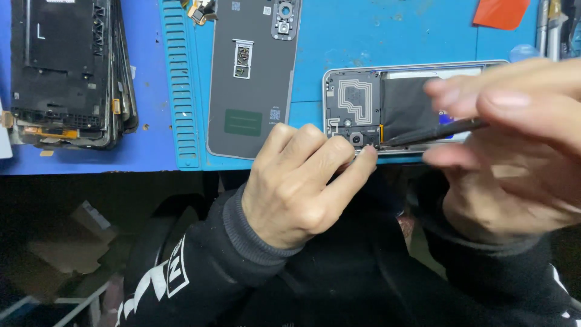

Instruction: Disassembling a smartphone to remove internal components on a repair workbench.

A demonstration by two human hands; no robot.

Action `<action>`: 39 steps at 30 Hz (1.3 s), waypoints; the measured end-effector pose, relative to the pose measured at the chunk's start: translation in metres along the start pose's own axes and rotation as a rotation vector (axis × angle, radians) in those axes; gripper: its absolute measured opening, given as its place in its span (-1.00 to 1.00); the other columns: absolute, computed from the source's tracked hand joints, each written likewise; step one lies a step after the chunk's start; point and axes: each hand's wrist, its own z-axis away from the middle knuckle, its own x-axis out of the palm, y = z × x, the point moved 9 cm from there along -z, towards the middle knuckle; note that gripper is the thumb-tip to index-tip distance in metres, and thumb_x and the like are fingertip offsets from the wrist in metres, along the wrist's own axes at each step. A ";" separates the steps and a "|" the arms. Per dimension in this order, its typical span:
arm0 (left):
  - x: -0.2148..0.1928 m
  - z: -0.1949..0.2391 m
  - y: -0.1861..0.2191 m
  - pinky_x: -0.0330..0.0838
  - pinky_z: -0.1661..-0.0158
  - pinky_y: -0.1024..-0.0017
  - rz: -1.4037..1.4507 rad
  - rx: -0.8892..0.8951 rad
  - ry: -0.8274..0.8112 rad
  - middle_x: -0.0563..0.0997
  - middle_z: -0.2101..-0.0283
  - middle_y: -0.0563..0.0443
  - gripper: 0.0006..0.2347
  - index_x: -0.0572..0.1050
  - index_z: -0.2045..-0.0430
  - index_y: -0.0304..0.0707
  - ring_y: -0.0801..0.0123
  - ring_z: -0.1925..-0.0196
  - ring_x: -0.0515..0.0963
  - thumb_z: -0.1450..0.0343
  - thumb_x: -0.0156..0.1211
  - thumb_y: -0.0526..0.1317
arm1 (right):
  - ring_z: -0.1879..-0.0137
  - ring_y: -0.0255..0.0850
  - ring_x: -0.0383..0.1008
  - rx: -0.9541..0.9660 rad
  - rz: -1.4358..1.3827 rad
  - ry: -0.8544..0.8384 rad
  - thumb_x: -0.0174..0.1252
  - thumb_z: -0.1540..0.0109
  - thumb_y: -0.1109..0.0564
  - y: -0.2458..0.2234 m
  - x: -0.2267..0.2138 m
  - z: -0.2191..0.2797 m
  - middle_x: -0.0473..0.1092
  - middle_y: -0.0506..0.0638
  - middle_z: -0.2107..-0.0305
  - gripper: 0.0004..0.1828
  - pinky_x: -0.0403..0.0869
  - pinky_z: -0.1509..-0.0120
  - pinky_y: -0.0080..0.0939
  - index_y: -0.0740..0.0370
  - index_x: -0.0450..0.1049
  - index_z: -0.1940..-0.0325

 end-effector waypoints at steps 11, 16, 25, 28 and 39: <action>0.001 -0.003 -0.002 0.31 0.20 0.31 0.032 -0.023 -0.002 0.50 0.25 0.07 -0.81 0.60 0.15 -0.32 0.30 0.22 0.47 -0.39 0.26 -0.30 | 0.01 -0.07 0.57 -0.028 0.020 0.038 0.20 -0.48 0.29 0.006 -0.006 0.006 0.37 0.22 0.03 -0.65 0.67 -0.13 -0.05 0.18 0.31 -0.32; -0.001 -0.006 -0.002 0.30 0.23 0.31 0.020 -0.028 -0.004 0.49 0.28 0.09 -0.82 0.60 0.16 -0.31 0.32 0.25 0.46 -0.40 0.32 -0.29 | 0.02 -0.03 0.62 0.038 -0.092 0.108 0.15 -0.51 0.27 0.005 -0.004 -0.001 0.44 0.19 0.01 -0.70 0.68 -0.10 -0.05 0.17 0.35 -0.33; -0.003 -0.005 -0.002 0.29 0.25 0.32 0.020 -0.025 -0.002 0.48 0.30 0.10 -0.82 0.61 0.17 -0.31 0.33 0.26 0.45 -0.38 0.31 -0.29 | 0.06 -0.07 0.60 0.049 -0.092 0.128 0.13 -0.66 0.17 0.022 -0.010 0.014 0.44 0.16 0.01 -0.69 0.65 -0.12 -0.10 0.09 0.28 -0.47; -0.004 -0.005 -0.004 0.28 0.26 0.32 0.036 -0.029 -0.007 0.50 0.27 0.12 -0.82 0.61 0.17 -0.28 0.34 0.25 0.45 -0.37 0.29 -0.31 | 0.07 -0.08 0.58 0.070 -0.069 0.174 0.10 -0.68 0.13 0.039 -0.021 0.026 0.40 0.13 -0.02 -0.75 0.65 -0.10 -0.09 0.14 0.29 -0.42; -0.003 -0.024 0.004 0.24 0.23 0.35 -0.080 0.084 -0.005 0.45 0.22 0.11 -0.89 0.59 0.28 -0.26 0.36 0.22 0.43 -0.36 0.25 -0.35 | 0.05 -0.12 0.50 0.216 -0.016 0.342 0.01 -0.63 -0.02 0.057 -0.039 0.037 0.30 0.02 -0.17 -0.63 0.66 -0.04 -0.06 0.41 0.34 -0.18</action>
